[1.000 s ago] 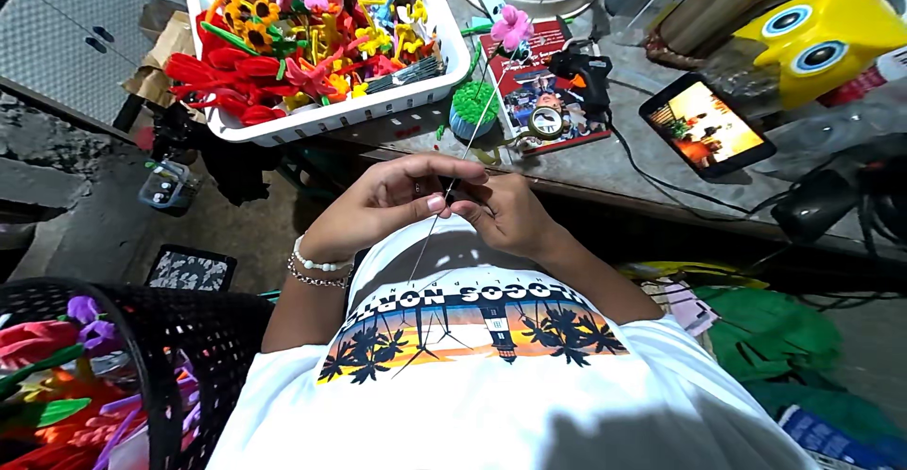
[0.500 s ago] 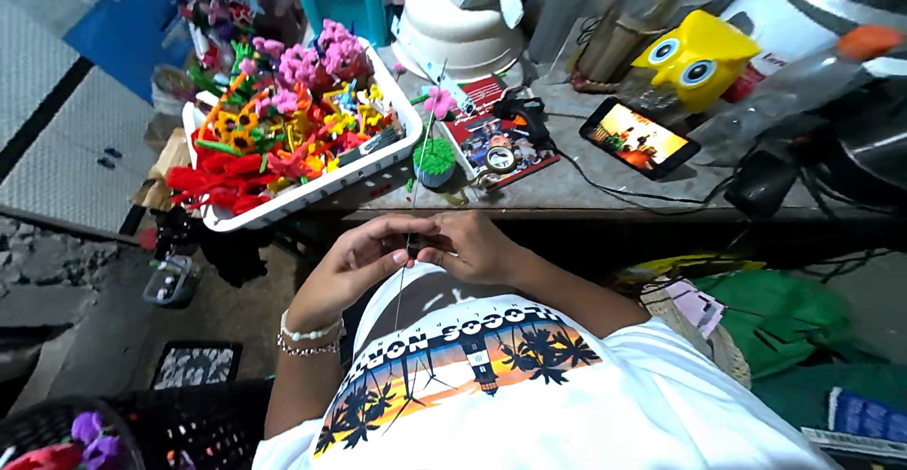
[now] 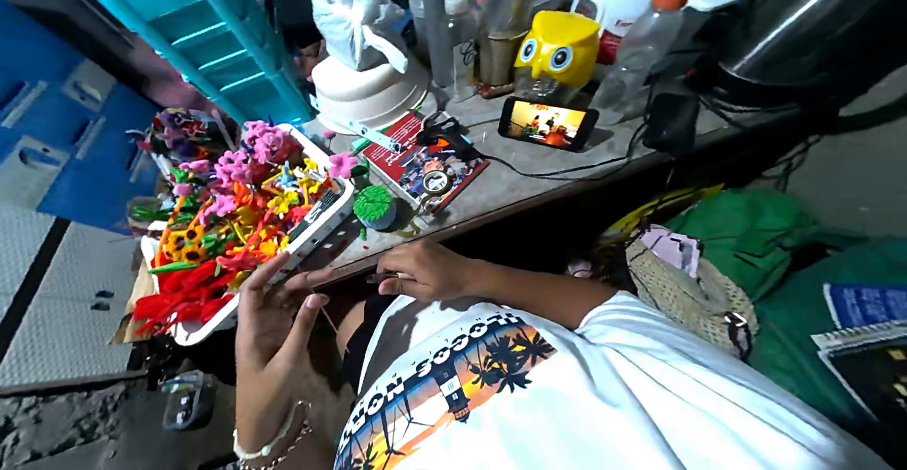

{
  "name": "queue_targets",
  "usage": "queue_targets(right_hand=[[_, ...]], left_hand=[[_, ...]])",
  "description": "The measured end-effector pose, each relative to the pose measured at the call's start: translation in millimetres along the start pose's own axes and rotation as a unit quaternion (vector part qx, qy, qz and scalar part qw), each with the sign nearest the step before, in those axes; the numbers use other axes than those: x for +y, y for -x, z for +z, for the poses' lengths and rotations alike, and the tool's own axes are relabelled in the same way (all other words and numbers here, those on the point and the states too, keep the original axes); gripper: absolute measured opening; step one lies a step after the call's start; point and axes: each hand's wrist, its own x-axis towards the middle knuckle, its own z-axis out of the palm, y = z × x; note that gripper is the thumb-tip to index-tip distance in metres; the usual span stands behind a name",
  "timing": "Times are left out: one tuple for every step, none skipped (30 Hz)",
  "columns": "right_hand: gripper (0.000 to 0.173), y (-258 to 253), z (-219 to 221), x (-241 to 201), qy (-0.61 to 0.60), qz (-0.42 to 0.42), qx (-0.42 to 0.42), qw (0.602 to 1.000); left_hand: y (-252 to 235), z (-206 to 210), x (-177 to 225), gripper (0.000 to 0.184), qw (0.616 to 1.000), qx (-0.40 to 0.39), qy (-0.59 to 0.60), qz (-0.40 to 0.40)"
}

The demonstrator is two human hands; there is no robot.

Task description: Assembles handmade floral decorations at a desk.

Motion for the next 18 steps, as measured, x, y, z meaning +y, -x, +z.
queue_targets(right_hand=[[0.047,1,-1,2,-0.001,0.004,0.009,1.000],[0.047,3,-2,5,0.000,0.008,0.019,1.000],[0.047,4,-3,8,0.001,0.016,0.030,0.999],[0.047,5,-5,11,0.002,0.026,0.041,0.999],[0.047,7,-8,14,0.006,0.036,0.051,0.998],[0.046,7,-12,19,0.014,0.042,0.065,0.997],[0.045,8,-15,24,0.026,0.049,0.083,0.995],[0.044,9,-20,31,0.038,0.062,0.098,0.993],[0.042,10,-25,37,0.049,0.079,0.113,0.989],[0.039,11,-31,46,0.060,0.097,0.132,0.985],[0.036,13,-37,55,0.076,0.115,0.151,0.979],[0.035,15,-42,65,0.098,0.130,0.174,0.971],[0.034,16,-47,76,0.124,0.144,0.197,0.962],[0.034,18,-52,87,0.151,0.159,0.214,0.952],[0.035,20,-57,97,0.179,0.177,0.223,0.942],[0.036,22,-63,105,0.206,0.202,0.222,0.931],[0.036,24,-68,110,0.227,0.232,0.212,0.922],[0.036,25,-73,113,0.247,0.261,0.198,0.912]], left_hand=[[0,0,1,0.052,1.000,0.006,-0.009,0.002],[-1,0,2,0.050,1.000,0.007,-0.017,0.003],[-1,0,2,0.047,1.000,0.007,-0.023,0.005],[-2,-1,2,0.046,1.000,0.006,-0.026,0.009],[-3,-1,1,0.045,0.999,0.006,-0.030,0.013],[-3,0,1,0.043,0.999,0.008,-0.031,0.018],[-4,0,0,0.042,0.999,0.013,-0.032,0.025],[-5,0,-1,0.040,0.999,0.016,-0.036,0.031],[-5,0,-1,0.039,0.998,0.021,-0.041,0.036],[-6,0,-1,0.038,0.998,0.027,-0.047,0.042],[-7,0,-1,0.037,0.997,0.035,-0.050,0.047],[-7,-1,-1,0.036,0.996,0.041,-0.052,0.054],[-7,-1,-1,0.035,0.995,0.050,-0.052,0.062],[-8,-1,-1,0.033,0.994,0.062,-0.052,0.069],[-8,-2,-1,0.032,0.993,0.072,-0.050,0.076],[-8,-3,-1,0.031,0.992,0.084,-0.045,0.080],[-7,-5,-2,0.030,0.991,0.097,-0.037,0.084],[-7,-7,-2,0.029,0.990,0.108,-0.030,0.087]])
